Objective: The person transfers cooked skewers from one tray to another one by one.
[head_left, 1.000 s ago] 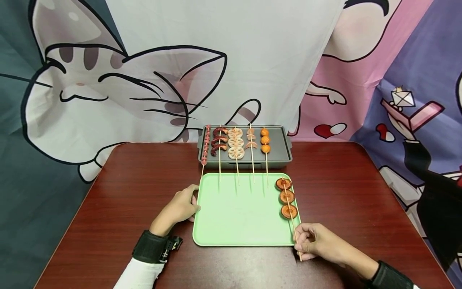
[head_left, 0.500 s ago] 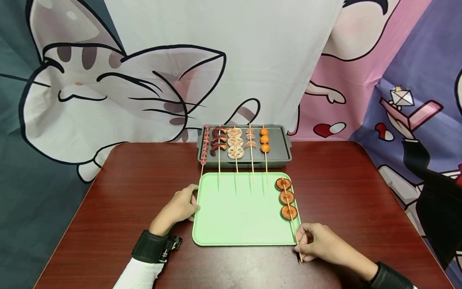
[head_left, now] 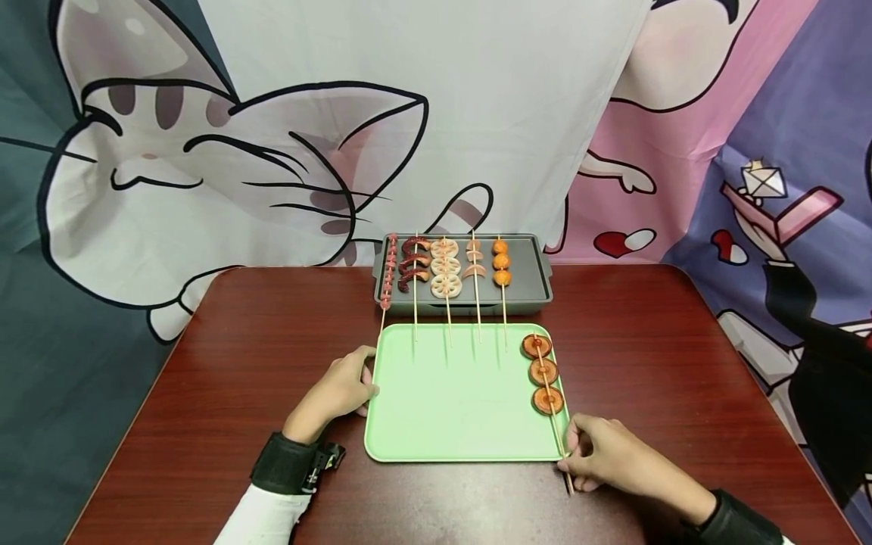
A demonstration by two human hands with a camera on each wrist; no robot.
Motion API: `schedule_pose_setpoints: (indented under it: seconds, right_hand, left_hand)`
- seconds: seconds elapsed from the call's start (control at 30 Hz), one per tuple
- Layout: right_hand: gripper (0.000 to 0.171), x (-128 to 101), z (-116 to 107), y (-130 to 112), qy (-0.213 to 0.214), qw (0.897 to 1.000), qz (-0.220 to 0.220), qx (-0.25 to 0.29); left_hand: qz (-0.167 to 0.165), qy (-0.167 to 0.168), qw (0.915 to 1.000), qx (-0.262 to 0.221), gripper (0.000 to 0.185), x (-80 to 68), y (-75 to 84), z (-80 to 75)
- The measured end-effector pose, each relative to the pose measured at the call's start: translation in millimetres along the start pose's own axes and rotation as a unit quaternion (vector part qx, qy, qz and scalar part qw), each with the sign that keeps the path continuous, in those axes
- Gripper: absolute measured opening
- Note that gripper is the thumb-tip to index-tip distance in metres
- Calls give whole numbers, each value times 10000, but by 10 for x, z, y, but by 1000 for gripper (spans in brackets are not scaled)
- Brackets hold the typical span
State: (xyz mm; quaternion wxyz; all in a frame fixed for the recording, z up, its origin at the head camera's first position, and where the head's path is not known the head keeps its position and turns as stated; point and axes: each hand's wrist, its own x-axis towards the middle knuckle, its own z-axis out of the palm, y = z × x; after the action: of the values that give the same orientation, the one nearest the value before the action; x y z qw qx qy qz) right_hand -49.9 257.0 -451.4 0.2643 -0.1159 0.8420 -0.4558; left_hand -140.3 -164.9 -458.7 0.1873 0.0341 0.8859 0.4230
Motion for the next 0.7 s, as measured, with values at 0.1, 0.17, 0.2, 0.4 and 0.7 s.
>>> schedule_pose_setpoints:
  seconds: [0.1, 0.17, 0.2, 0.4, 0.7]
  right_hand:
    - [27, 10, -63, -44, 69, 9993, -94, -342]
    - [25, 22, -106, -87, 121, 9984, -177, -519]
    - [24, 31, -128, -111, 183, 9974, -242, -649]
    - [17, 137, -247, -216, 657, 9865, -803, -1264]
    - [42, 417, -412, -207, 410, 9955, -754, 404]
  left_hand:
    - [7, 6, 10000, -3, 63, 2, -3, 2]
    - [29, 6, 10000, 5, 63, 2, -7, 1]
    - [35, 1, 10000, 14, 62, 1, -8, 1]
    - [66, -65, 9999, 38, 62, -6, -11, -2]
    - [112, -23, 9999, 90, 60, -12, -8, -6]
